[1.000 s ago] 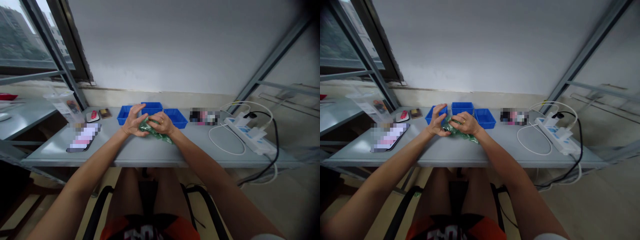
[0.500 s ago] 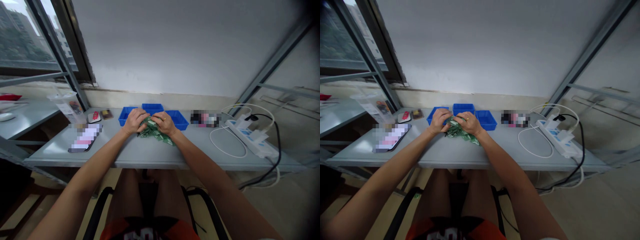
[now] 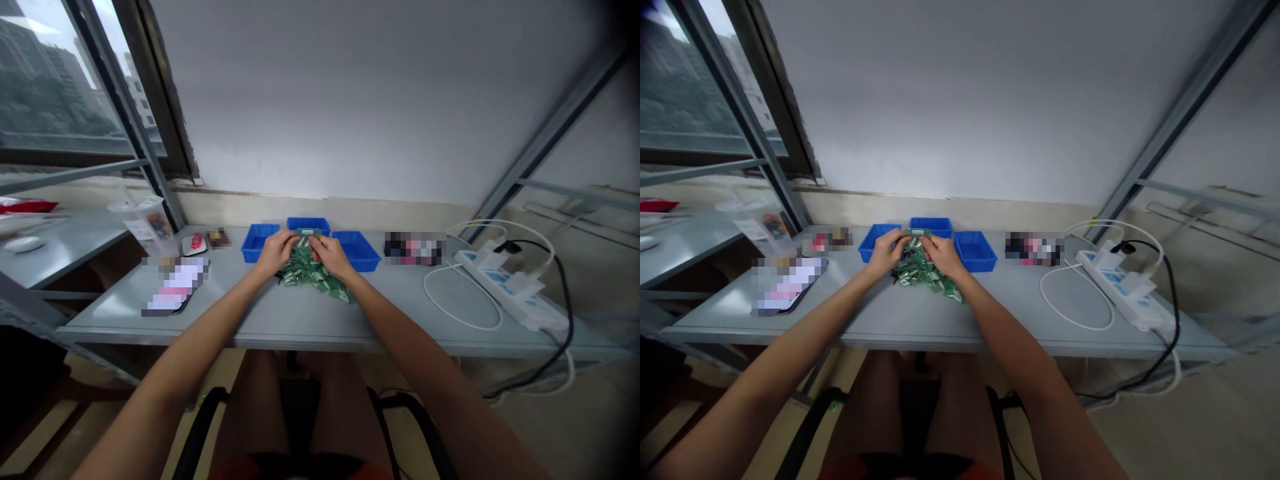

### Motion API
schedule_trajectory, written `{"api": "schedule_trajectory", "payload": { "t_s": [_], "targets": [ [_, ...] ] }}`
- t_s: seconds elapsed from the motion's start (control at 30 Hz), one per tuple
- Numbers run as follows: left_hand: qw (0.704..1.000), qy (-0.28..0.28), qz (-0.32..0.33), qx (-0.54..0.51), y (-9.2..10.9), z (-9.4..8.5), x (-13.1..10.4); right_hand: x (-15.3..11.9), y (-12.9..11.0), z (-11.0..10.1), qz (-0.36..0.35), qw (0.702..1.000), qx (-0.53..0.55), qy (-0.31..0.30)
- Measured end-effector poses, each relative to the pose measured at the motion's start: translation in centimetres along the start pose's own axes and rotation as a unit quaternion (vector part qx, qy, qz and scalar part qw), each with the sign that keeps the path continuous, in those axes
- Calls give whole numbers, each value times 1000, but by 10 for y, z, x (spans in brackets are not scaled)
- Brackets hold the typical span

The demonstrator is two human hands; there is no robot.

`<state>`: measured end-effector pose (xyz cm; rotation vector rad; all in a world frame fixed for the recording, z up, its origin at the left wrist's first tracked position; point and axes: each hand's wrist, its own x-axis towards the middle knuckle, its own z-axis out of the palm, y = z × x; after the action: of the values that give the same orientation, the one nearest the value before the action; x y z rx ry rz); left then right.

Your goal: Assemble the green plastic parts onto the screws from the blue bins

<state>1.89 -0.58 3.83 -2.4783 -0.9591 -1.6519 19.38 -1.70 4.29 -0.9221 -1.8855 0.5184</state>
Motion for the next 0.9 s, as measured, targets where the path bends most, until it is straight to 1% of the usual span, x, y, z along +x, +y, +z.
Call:
{"api": "schedule_trajectory", "payload": {
  "t_s": [0.07,0.13,0.2,0.27,0.33,0.37,0.43,0.5,0.53,0.6,0.67,0.73,0.8,0.87,0.9],
  "targets": [
    [998,-27,-50,-36,0,1,1,2,4,-1,1,1000,-8,6],
    [994,-44,-82,-64,-1,0,2,4,8,-3,-15,998,-52,36],
    [991,-40,-101,-83,-2,0,3,6,12,-4,-25,994,-89,57],
    [983,-37,-137,-117,-2,-2,5,6,13,-5,-20,994,-95,53],
    [962,-57,-199,-177,-3,-4,6,6,13,-4,-6,997,-64,34],
    [946,-70,-229,-217,-3,-4,6,5,12,-3,2,999,-36,25],
    [907,-77,-273,-310,-5,-5,6,4,11,-3,9,1000,18,16],
    [872,-58,-294,-387,-6,-4,7,2,8,-2,0,999,44,16],
    [862,-44,-301,-404,-6,-3,7,1,6,-3,-8,999,47,15],
    [859,-16,-316,-401,-6,-2,7,-1,2,-3,-24,998,55,2],
    [857,0,-333,-393,-6,0,6,-2,0,-3,-33,998,59,-1],
    [843,-6,-353,-406,-6,2,5,-2,0,-1,-44,998,29,19],
    [831,-7,-368,-416,-6,5,4,0,3,1,-62,995,-42,61],
    [832,6,-370,-414,-5,7,4,1,5,4,-76,983,-121,112],
    [834,14,-367,-411,-3,8,4,1,6,4,-79,978,-146,127]
  ]
}}
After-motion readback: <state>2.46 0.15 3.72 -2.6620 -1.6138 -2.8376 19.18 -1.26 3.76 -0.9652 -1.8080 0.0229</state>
